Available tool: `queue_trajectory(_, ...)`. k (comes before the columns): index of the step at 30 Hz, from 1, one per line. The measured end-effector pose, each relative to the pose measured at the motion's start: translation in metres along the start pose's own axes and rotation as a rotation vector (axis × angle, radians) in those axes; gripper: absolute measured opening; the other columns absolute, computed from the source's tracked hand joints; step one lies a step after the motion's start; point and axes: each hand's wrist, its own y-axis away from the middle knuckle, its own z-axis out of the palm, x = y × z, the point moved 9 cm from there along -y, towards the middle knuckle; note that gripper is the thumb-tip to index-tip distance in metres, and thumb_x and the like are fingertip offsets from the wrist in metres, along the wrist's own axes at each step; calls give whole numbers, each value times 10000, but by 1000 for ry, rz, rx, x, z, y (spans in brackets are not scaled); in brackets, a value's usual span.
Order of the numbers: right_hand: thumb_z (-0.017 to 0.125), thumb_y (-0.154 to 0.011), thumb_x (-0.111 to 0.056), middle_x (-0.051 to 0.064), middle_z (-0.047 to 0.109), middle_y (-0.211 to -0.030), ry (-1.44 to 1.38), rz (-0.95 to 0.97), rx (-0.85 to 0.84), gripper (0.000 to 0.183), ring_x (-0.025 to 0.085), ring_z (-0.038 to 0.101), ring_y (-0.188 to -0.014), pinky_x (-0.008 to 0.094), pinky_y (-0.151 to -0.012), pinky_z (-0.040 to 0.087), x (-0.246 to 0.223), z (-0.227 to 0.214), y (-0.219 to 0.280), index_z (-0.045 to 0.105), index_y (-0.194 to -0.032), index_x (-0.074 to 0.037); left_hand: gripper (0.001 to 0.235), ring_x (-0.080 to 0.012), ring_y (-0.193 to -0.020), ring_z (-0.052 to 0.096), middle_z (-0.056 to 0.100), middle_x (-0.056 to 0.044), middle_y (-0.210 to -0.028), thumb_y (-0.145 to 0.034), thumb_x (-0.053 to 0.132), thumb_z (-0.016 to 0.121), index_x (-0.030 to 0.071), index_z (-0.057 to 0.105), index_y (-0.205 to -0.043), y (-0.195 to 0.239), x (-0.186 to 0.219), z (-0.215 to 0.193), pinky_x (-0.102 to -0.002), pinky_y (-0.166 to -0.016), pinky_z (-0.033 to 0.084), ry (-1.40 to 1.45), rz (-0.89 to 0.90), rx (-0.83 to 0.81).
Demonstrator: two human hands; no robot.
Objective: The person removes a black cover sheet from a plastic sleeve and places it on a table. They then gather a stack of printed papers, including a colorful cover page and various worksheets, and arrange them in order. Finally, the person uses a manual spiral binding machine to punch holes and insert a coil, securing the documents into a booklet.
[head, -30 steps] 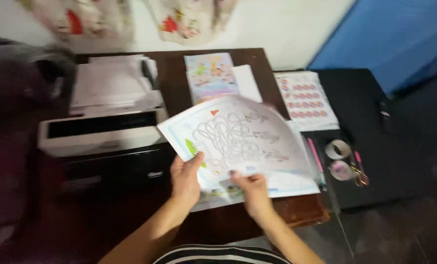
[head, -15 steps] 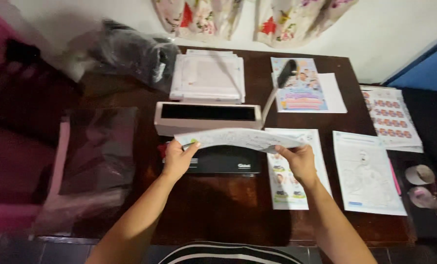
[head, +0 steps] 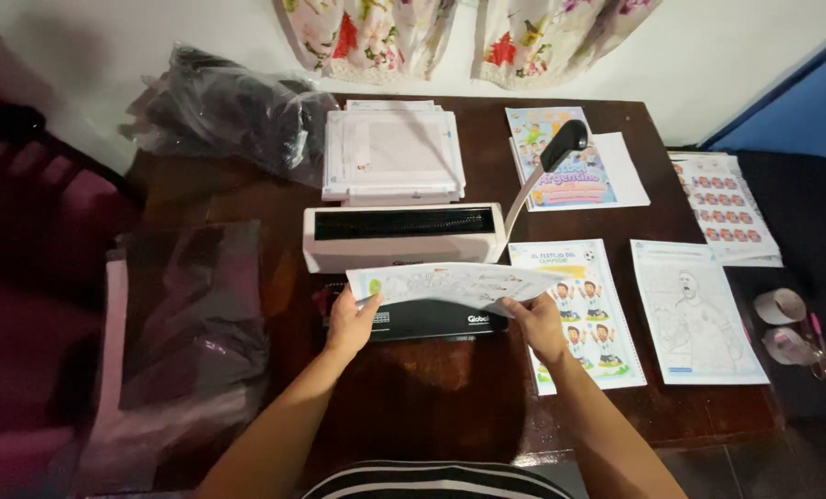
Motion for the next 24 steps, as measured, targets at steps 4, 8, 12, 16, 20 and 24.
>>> queue_trajectory(4,693,-917,-23,48,656,-811,5,44,-17,341,122,585,-668,264,-577,471,-31,-8,36,567,-1216,79,374,-233,-991,754,773,-155,-1103,-883,156,716,17,638,-1221,31,20,3,-364,-864,581,-60,-14,-41)
queue_trajectory(8,652,-894,-4,36,459,-594,44,223,-118,599,132,409,-430,284,-352,317,-24,-19,75,413,-1441,50,381,-223,-916,764,770,-156,-1060,-863,124,722,4,623,-1210,97,-17,21,-356,-804,621,70,-286,-175)
queue_trajectory(12,674,-882,-27,107,614,-751,214,347,-40,867,146,489,-512,293,-422,396,-16,-31,79,203,-1606,-114,496,-233,-883,730,750,-159,-1041,-807,58,737,2,589,-1277,116,-10,30,-365,-777,613,232,-404,-145)
queue_trajectory(16,717,-857,-74,138,700,-1061,368,433,-78,847,165,655,-735,268,-524,498,-26,-23,59,303,-1595,-109,800,-265,-854,729,734,-186,-1032,-742,17,733,70,403,-1469,110,-6,25,-395,-736,608,357,-516,-67)
queue_trajectory(20,762,-848,-56,229,685,-1124,189,389,-120,866,186,709,-911,207,-711,594,2,-25,32,302,-1580,5,1003,-260,-907,727,711,-187,-1082,-748,31,764,142,233,-1592,95,18,15,-397,-769,606,314,-541,-14)
queue_trajectory(24,745,-835,-34,203,689,-1067,93,376,-123,847,180,700,-859,233,-695,585,19,-18,17,317,-1562,39,1009,-246,-929,725,709,-173,-1113,-754,42,783,178,253,-1601,86,-13,11,-395,-782,601,197,-624,6)
